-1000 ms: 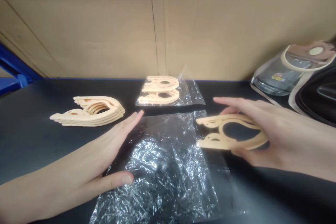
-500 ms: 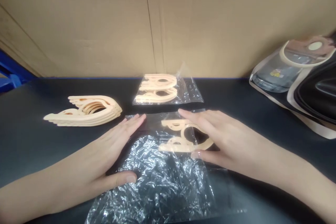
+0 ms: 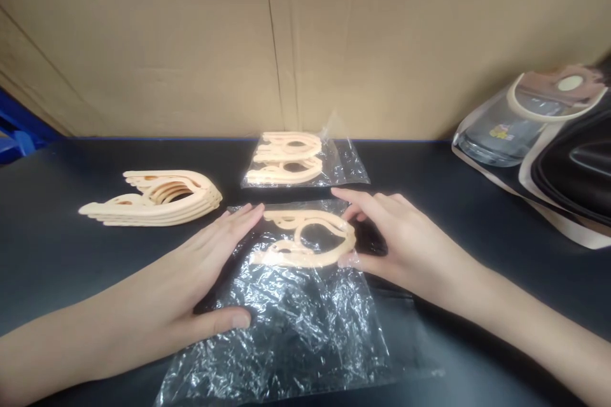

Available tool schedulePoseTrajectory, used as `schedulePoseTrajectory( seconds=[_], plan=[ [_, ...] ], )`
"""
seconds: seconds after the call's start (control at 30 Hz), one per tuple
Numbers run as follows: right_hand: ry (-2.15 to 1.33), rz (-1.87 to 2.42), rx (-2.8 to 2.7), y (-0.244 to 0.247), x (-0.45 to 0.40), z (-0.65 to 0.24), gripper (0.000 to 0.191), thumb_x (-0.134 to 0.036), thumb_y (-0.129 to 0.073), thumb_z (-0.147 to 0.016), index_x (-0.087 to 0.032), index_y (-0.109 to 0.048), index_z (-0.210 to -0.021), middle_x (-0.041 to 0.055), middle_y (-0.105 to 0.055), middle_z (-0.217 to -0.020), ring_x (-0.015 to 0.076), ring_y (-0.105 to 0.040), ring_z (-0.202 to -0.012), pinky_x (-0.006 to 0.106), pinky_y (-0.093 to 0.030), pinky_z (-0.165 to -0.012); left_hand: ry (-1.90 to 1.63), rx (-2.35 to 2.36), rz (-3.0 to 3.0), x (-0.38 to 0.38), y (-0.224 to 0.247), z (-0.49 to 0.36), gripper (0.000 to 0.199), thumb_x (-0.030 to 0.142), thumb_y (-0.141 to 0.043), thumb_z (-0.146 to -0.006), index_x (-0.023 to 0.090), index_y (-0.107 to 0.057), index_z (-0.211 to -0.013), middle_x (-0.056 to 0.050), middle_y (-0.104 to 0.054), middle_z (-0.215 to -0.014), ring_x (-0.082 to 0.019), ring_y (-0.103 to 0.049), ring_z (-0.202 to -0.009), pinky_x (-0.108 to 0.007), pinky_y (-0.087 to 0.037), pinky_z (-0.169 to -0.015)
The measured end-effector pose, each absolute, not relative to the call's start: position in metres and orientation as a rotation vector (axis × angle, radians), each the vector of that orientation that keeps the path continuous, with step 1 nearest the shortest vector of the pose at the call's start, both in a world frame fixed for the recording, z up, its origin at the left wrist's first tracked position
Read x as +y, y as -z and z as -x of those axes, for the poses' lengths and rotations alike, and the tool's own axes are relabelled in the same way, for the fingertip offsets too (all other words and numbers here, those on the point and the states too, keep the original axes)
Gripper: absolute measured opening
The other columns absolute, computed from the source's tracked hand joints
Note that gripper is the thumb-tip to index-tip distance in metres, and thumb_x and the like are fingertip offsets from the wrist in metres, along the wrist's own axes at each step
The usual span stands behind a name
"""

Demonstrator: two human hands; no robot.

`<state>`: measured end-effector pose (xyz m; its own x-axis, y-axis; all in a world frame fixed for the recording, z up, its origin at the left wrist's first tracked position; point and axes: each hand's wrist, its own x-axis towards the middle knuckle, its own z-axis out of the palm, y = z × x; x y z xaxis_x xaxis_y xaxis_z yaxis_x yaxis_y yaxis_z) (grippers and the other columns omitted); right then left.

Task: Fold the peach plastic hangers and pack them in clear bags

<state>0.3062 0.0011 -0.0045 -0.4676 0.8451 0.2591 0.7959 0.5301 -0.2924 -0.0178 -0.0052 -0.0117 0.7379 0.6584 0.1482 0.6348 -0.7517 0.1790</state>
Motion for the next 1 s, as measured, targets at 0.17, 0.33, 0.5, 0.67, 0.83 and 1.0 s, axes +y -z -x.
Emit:
schedulePoseTrajectory(
  seconds=[0.17, 0.33, 0.5, 0.67, 0.83, 1.0],
  plan=[
    [-0.167, 1.343, -2.308, 0.009, 0.002, -0.301, 0.066, -0.051, -0.068, -0.083, -0.036, -0.040, -0.142, -0.0007, -0.070, -0.102, 0.0230, -0.063, -0.094, 0.041, -0.050, -0.085, -0.331, 1.033, -2.822, -0.004, 0.011, 0.018, 0.096, 0.062, -0.050, -0.091, 0.024, 0.008, -0.157, -0.010, -0.014, -0.164, -0.030, -0.021, -0.148, -0.047, -0.031, -0.118],
    [-0.399, 1.309, -2.207, 0.009, 0.007, -0.295, 0.055, -0.041, -0.065, -0.088, -0.035, -0.043, -0.139, -0.0028, -0.072, -0.103, 0.0188, -0.065, -0.092, 0.038, -0.051, -0.088, -0.369, 1.035, -2.792, -0.001, 0.010, 0.018, 0.098, 0.064, -0.053, -0.089, 0.024, 0.004, -0.157, -0.012, -0.021, -0.163, -0.031, -0.024, -0.147, -0.048, -0.033, -0.117],
    [-0.495, 1.258, -2.124, 0.011, 0.008, -0.289, 0.054, -0.035, -0.067, -0.088, -0.030, -0.045, -0.137, -0.0018, -0.074, -0.101, 0.0164, -0.066, -0.087, 0.035, -0.052, -0.087, -0.416, 1.009, -2.782, 0.000, 0.012, 0.017, 0.098, 0.064, -0.054, -0.088, 0.026, 0.006, -0.156, -0.012, -0.023, -0.162, -0.033, -0.027, -0.146, -0.051, -0.034, -0.116],
    [-0.342, 1.305, -2.144, 0.015, 0.005, -0.285, 0.056, -0.045, -0.069, -0.085, -0.031, -0.047, -0.135, -0.0005, -0.074, -0.103, 0.0210, -0.066, -0.090, 0.042, -0.052, -0.087, -0.412, 1.021, -2.741, 0.001, 0.011, 0.016, 0.098, 0.065, -0.056, -0.086, 0.025, -0.001, -0.157, -0.012, -0.024, -0.162, -0.035, -0.027, -0.146, -0.053, -0.032, -0.117],
    [-0.247, 1.284, -2.206, 0.014, 0.000, -0.283, 0.051, -0.039, -0.066, -0.089, -0.030, -0.047, -0.136, 0.0006, -0.074, -0.106, 0.0227, -0.068, -0.098, 0.043, -0.052, -0.091, -0.383, 1.032, -2.686, 0.001, 0.008, 0.014, 0.095, 0.066, -0.054, -0.086, 0.022, -0.007, -0.157, -0.014, -0.025, -0.161, -0.035, -0.027, -0.146, -0.054, -0.029, -0.118],
    [-0.351, 1.207, -2.268, 0.010, -0.003, -0.283, 0.052, -0.028, -0.060, -0.093, -0.029, -0.041, -0.142, 0.0017, -0.073, -0.117, 0.0210, -0.067, -0.108, 0.042, -0.051, -0.097, -0.342, 1.023, -2.692, 0.002, 0.005, 0.013, 0.091, 0.068, -0.052, -0.087, 0.022, -0.014, -0.156, -0.014, -0.026, -0.161, -0.036, -0.025, -0.146, -0.056, -0.029, -0.117]
  ],
)
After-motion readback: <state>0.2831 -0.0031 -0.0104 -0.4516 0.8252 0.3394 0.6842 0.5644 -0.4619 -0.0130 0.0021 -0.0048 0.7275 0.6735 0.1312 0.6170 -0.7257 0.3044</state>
